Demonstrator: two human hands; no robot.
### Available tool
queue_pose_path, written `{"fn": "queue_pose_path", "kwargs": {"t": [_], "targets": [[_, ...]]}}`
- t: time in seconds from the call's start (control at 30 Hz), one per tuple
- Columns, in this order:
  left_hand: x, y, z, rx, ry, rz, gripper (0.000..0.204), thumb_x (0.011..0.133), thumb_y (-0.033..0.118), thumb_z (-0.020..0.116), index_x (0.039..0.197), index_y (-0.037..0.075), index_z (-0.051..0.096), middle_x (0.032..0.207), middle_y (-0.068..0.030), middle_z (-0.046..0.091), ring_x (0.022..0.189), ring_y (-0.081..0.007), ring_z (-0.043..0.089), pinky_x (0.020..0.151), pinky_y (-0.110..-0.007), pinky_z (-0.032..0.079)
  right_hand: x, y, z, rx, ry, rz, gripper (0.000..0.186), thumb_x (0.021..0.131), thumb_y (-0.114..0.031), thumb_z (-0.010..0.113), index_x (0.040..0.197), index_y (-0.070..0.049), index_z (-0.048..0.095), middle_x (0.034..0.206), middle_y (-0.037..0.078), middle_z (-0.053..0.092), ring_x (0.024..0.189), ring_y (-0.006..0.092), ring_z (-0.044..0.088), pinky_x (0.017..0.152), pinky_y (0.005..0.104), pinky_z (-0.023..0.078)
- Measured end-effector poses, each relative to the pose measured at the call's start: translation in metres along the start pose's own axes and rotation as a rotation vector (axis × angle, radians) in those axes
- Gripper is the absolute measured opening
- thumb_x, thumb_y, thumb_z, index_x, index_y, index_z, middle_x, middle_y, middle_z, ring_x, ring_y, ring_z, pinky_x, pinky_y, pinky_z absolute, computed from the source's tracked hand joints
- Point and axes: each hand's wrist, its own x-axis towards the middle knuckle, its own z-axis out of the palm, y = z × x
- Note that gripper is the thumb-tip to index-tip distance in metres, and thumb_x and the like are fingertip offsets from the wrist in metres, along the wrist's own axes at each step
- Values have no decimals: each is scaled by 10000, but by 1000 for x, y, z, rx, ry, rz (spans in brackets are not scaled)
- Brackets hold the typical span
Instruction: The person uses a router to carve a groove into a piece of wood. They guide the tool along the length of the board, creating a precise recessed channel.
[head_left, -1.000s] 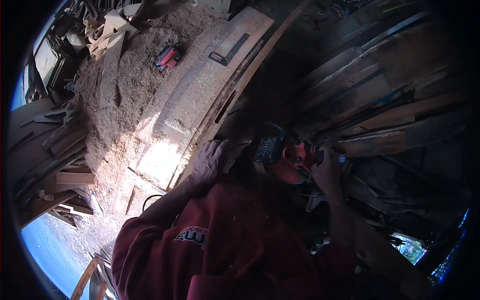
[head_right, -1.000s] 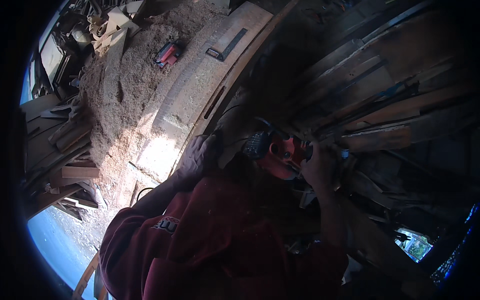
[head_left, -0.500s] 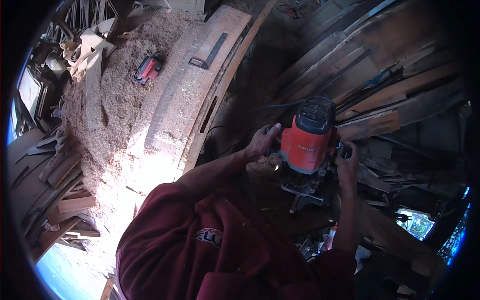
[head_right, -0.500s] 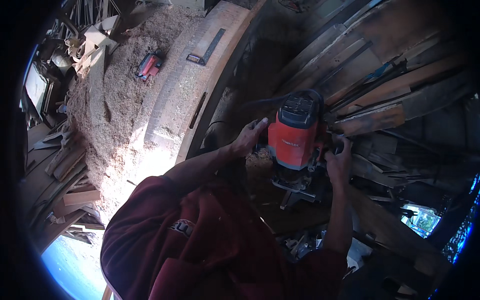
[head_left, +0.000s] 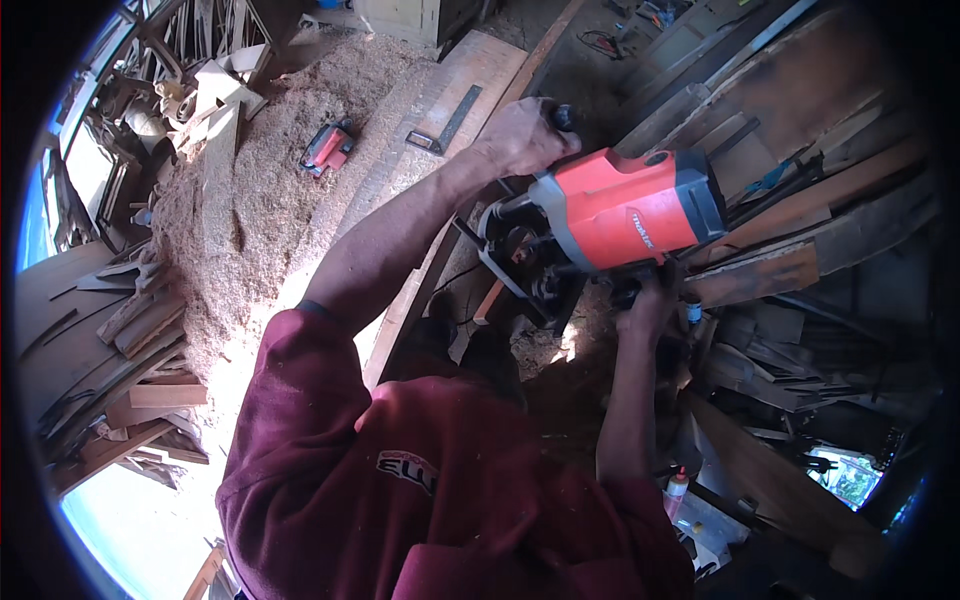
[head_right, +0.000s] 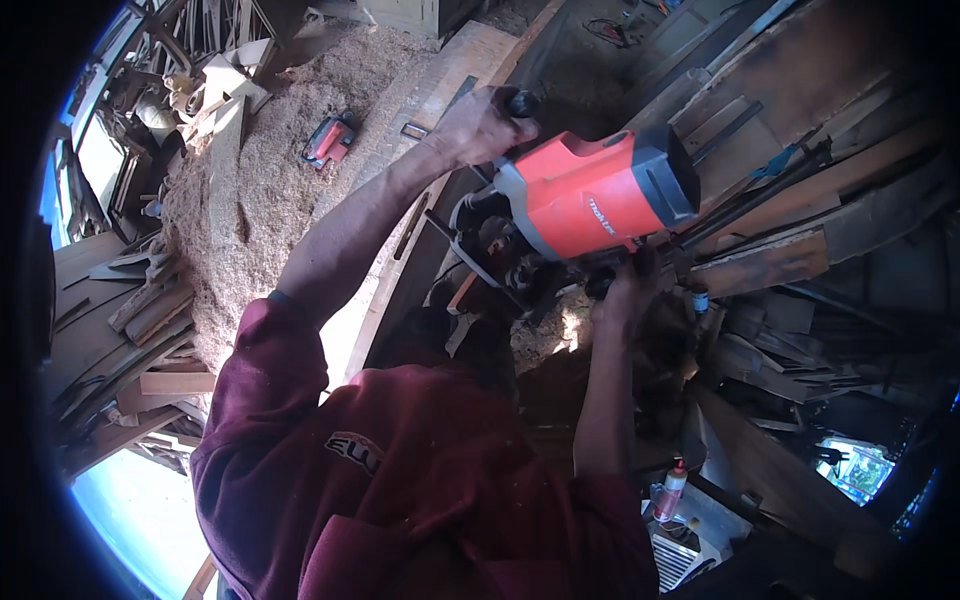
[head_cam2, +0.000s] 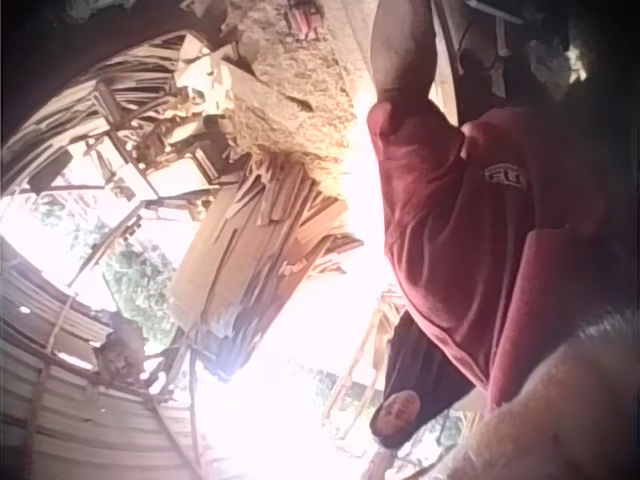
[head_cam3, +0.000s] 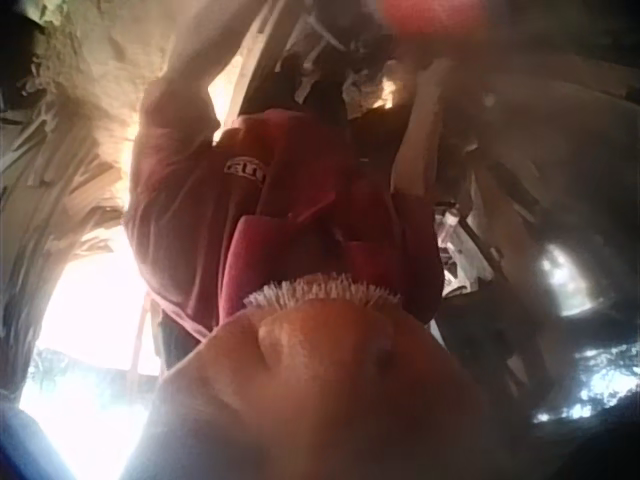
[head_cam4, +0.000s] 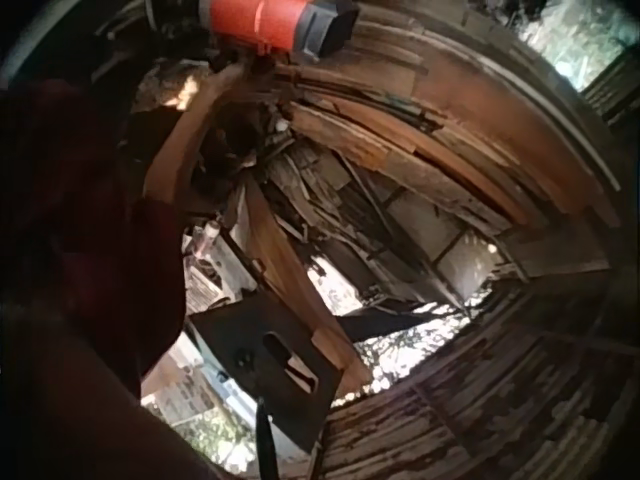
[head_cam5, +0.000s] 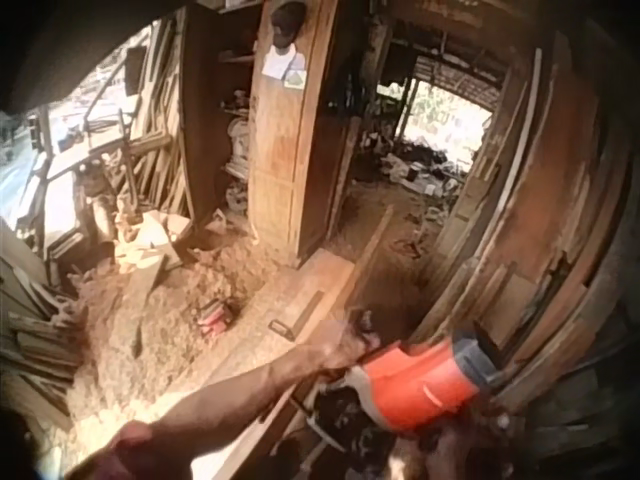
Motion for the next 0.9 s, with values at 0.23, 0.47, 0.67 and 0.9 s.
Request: {"fn": "queue_pose_path", "kwargs": {"t": [0.23, 0.47, 0.67, 0.9], "targets": [[-9, -72, -54, -67, 223, -60, 460, 782, 305, 711, 1126, 1, 675, 869, -129, 700, 789, -191, 664, 737, -348, 525, -2, 8, 90, 0, -55, -3, 415, 856, -4, 707, 1219, -15, 506, 1067, 72, 567, 943, 152, 585, 758, 301, 515], [-18, -119, -80, -157, 294, -50, 422, 789, 294, 683, 1089, -2, 672, 865, -113, 689, 772, -178, 644, 736, -341, 522, -16, -4, 138, -146, -172, 14, 388, 837, 11, 636, 1193, -36, 489, 1039, 80, 579, 852, 131, 570, 686, 261, 487], [-20, -148, -89, -226, 411, 3, 428, 786, 312, 696, 1083, 4, 677, 848, -92, 679, 747, -153, 626, 693, -337, 516, -8, 11, 162, -166, -189, -124, 435, 815, 18, 653, 1207, -27, 471, 1024, 86, 573, 803, 143, 583, 568, 271, 495], [-26, -163, -95, -386, 425, 13, 375, 797, 261, 710, 1012, -41, 660, 799, -62, 655, 719, -133, 619, 648, -313, 519, -21, -2, 182, -192, -191, -68, 429, 808, 6, 642, 1200, -86, 494, 1025, 84, 573, 731, 145, 577, 495, 275, 471]]}}
